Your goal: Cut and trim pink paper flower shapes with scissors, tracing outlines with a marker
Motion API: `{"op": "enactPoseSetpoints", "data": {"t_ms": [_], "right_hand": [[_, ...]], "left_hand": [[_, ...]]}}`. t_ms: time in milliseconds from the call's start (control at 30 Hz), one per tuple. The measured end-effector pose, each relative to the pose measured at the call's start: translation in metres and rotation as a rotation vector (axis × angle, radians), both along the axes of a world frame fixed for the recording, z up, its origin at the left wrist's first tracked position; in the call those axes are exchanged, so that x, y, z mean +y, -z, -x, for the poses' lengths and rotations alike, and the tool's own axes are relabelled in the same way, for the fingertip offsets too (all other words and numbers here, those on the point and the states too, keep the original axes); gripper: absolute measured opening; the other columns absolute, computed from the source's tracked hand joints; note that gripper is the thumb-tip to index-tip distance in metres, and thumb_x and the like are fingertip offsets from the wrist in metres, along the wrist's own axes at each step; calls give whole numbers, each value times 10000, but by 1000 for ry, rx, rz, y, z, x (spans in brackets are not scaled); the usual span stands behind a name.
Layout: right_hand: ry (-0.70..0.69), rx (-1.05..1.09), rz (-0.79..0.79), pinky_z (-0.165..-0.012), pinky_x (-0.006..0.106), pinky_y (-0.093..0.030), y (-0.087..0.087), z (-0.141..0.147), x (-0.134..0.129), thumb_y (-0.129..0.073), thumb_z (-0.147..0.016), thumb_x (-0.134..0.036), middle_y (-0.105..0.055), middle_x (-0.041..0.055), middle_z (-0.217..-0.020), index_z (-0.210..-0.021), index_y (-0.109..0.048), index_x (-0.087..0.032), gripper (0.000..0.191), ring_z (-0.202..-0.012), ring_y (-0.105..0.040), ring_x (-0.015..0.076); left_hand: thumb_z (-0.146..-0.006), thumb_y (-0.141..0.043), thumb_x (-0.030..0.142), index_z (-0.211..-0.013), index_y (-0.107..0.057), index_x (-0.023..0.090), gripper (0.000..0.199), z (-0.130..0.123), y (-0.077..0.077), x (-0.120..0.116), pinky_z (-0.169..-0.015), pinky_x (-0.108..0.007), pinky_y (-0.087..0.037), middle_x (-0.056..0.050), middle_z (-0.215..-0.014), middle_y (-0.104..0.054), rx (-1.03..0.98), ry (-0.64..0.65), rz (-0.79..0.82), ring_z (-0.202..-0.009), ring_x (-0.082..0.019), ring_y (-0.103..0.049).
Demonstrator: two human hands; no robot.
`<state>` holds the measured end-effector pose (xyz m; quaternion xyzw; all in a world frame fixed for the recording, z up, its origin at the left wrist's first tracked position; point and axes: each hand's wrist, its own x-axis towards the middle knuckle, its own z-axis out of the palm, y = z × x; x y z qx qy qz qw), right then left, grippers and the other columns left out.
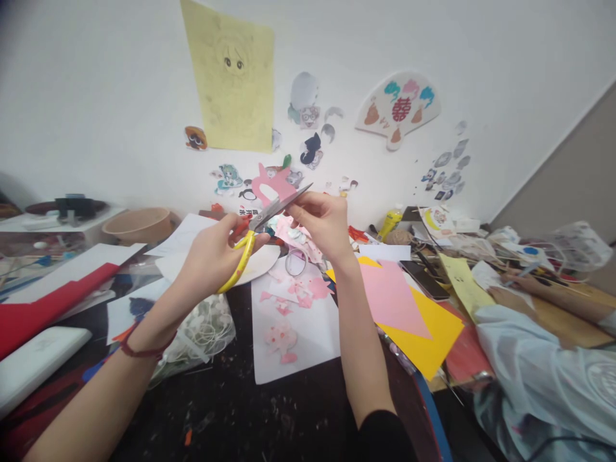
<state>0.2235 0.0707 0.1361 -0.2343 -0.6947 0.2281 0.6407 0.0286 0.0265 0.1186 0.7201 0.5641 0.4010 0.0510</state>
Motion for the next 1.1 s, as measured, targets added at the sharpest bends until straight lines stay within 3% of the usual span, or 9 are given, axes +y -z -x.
{"op": "enactPoseSetpoints", "data": {"t_ms": [467,633,1100], "right_hand": [[7,-9,1,-544,233,-539,-2,0,-3,-785,-775,-265,-711,-21,-705,-807,-773,-203,71,-558,-614,88],[30,57,-82,-525,236,-529,-3,-3,-2,-770,-791,-255,-722,-22,-718,-794,-769,-215,41,-541,-615,89],[35,285,-38,-506,269,-488,8,23,5,-769,-796,-309,-691,-20,-673,-791,-736,-223,93,-527,-605,105]], "left_hand": [[-815,-622,558,-805,-476,228,361,3,1,2,-615,-297,-349,-11,-776,-626,-44,26,-19,-688,-182,-557],[-817,-617,563,-774,-446,229,377,2,0,1,-615,-297,-341,-5,-756,-613,-49,21,5,-673,-175,-536],[-818,-604,562,-767,-442,227,375,0,1,1,-608,-291,-355,2,-753,-612,-120,36,-22,-655,-160,-518]]}}
